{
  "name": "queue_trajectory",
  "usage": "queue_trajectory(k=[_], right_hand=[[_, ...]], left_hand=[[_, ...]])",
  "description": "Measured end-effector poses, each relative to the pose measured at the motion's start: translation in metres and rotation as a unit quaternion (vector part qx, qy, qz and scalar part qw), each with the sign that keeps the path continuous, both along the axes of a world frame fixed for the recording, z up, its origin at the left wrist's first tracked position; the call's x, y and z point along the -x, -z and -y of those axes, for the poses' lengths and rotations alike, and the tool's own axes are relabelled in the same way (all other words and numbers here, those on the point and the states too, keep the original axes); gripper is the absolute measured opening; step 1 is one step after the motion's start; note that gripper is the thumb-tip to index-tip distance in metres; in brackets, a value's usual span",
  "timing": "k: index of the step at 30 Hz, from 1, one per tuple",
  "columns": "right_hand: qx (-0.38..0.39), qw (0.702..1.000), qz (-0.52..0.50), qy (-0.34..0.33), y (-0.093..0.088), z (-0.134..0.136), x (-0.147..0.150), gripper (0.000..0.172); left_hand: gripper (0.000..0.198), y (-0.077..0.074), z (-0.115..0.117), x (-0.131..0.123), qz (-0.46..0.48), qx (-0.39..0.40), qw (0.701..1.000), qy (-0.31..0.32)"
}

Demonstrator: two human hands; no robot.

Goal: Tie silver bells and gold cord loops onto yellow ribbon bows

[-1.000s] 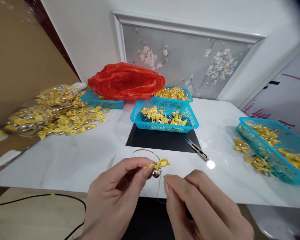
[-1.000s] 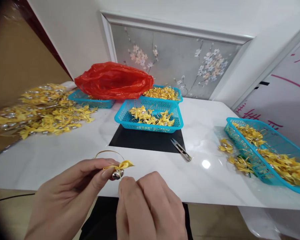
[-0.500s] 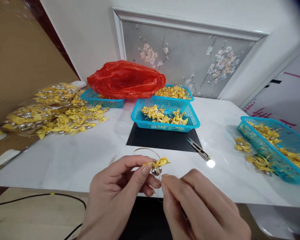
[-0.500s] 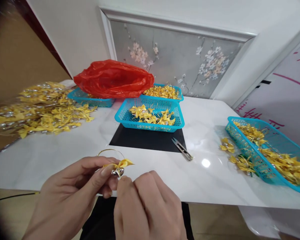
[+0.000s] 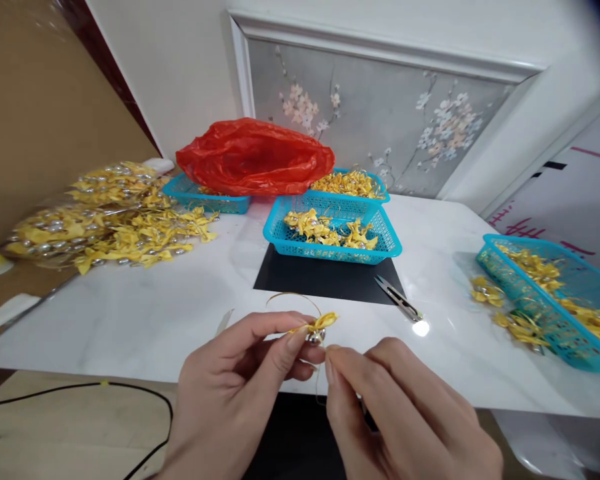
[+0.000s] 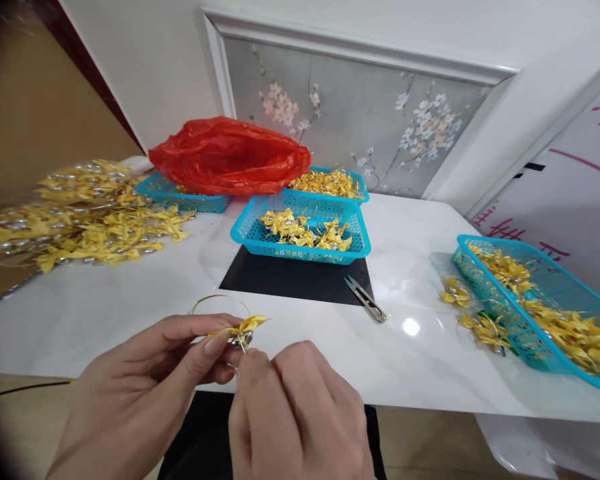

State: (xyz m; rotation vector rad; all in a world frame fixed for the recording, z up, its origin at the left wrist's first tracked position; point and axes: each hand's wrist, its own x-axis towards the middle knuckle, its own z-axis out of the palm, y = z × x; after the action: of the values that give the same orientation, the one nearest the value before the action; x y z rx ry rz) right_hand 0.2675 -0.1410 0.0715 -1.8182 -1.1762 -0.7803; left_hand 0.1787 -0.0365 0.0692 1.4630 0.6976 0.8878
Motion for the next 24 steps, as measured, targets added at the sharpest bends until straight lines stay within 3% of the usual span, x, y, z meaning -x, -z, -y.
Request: queue_trajectory(k=[11,24], right_hand=[[0.003,1.000,-0.002,0.027,0.0033,-0.0025,0.0039,0.014],[-0.001,0.998,-0.046,0.038,0.0029,-0.0051,0.0095,0.019]], left_hand=[[0.005,-0.0023,0.0045,-0.0007,-0.012,-0.017,1.000,-0.015],[0.022,0.0038,0.0055,0.0026,-0.038,-0.140,0.989,-0.021]])
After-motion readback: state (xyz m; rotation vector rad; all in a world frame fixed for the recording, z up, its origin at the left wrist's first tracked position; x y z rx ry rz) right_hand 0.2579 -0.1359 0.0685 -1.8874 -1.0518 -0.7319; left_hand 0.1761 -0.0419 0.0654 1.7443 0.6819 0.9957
